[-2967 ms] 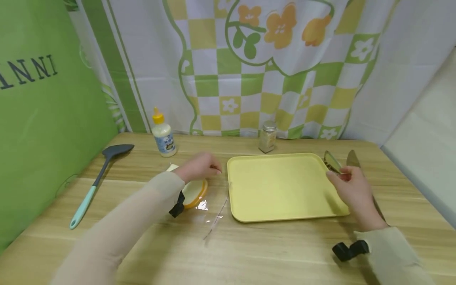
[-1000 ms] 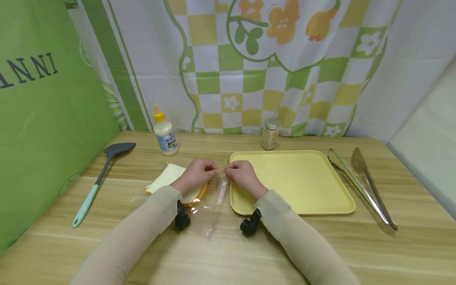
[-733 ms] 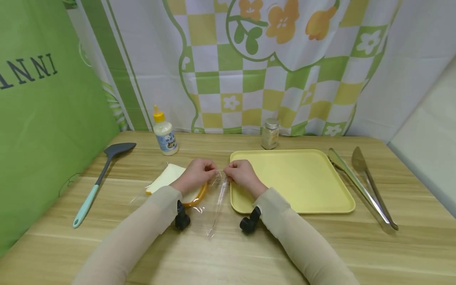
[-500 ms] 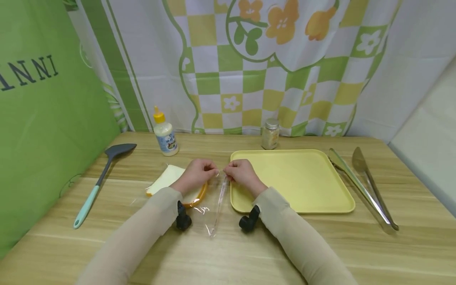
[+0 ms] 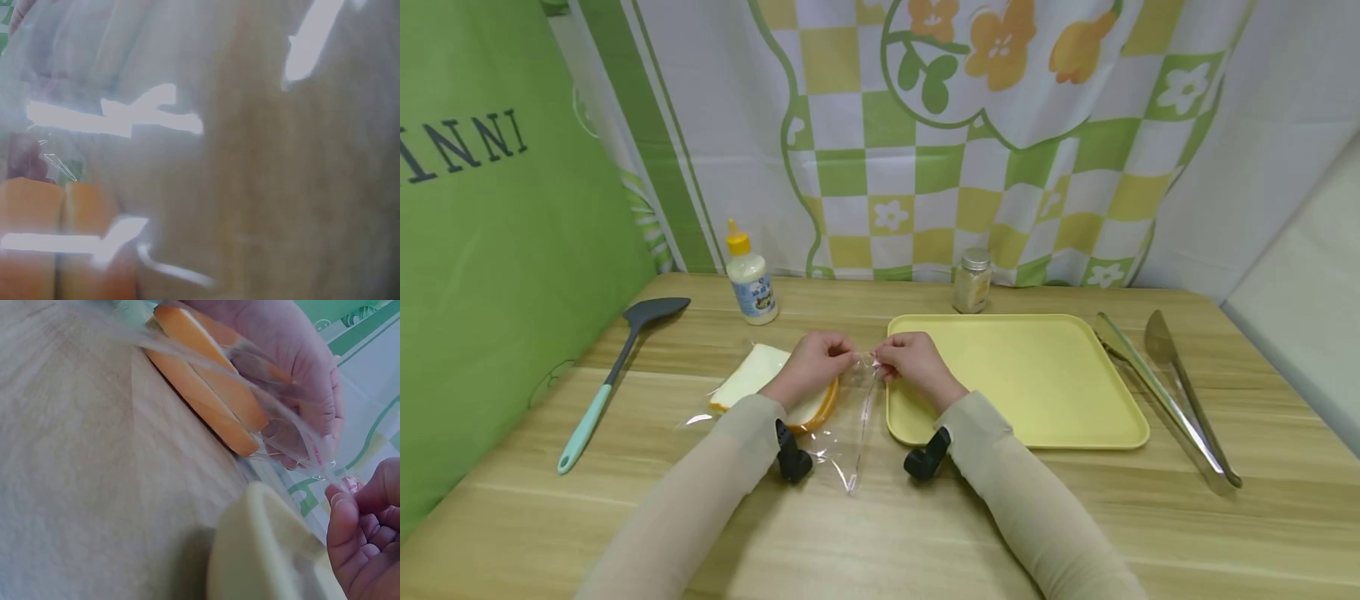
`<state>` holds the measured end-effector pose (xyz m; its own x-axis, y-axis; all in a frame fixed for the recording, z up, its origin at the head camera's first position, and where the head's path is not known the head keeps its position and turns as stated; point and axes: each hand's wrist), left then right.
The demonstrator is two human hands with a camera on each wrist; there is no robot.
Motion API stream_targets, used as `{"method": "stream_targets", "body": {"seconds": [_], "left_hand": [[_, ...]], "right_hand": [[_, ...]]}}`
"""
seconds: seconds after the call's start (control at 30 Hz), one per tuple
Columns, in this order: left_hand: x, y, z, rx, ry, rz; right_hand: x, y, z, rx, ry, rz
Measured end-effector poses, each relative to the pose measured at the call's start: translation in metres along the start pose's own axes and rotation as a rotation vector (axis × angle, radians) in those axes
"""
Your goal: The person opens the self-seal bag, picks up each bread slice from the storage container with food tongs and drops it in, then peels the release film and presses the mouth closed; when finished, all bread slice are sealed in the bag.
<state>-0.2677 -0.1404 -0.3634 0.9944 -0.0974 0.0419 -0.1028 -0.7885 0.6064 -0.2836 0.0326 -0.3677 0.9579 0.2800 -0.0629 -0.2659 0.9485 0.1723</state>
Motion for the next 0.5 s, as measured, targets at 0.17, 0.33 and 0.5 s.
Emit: {"method": "stream_targets", "body": {"seconds": [0.17,0.33,0.5], "left_hand": [[-0.0022,-0.0023,0.0,-0.016,-0.011,-0.001],[-0.0011,-0.003,-0.0004,-0.053,-0.037,0.024],[0.0023,-0.0007,-0.0002,-0.065,-0.019,0.045]], "right_hand": [[-0.0001,0.0024,0.0004,0.015,0.002,-0.005],[0.0007,0.0031,0.0,0.095,0.021,0.02],[0.0025,0.0022,0.0031,0.241,0.057,0.088]]}}
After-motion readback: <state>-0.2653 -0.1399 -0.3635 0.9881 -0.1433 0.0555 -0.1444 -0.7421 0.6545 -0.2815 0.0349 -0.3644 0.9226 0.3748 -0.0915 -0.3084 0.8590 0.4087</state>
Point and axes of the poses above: each hand's wrist, its own x-axis away from the middle knuckle, its own y-axis out of the back of the hand, z = x × y, and after that the axes turned 9 degrees about y, right-handed
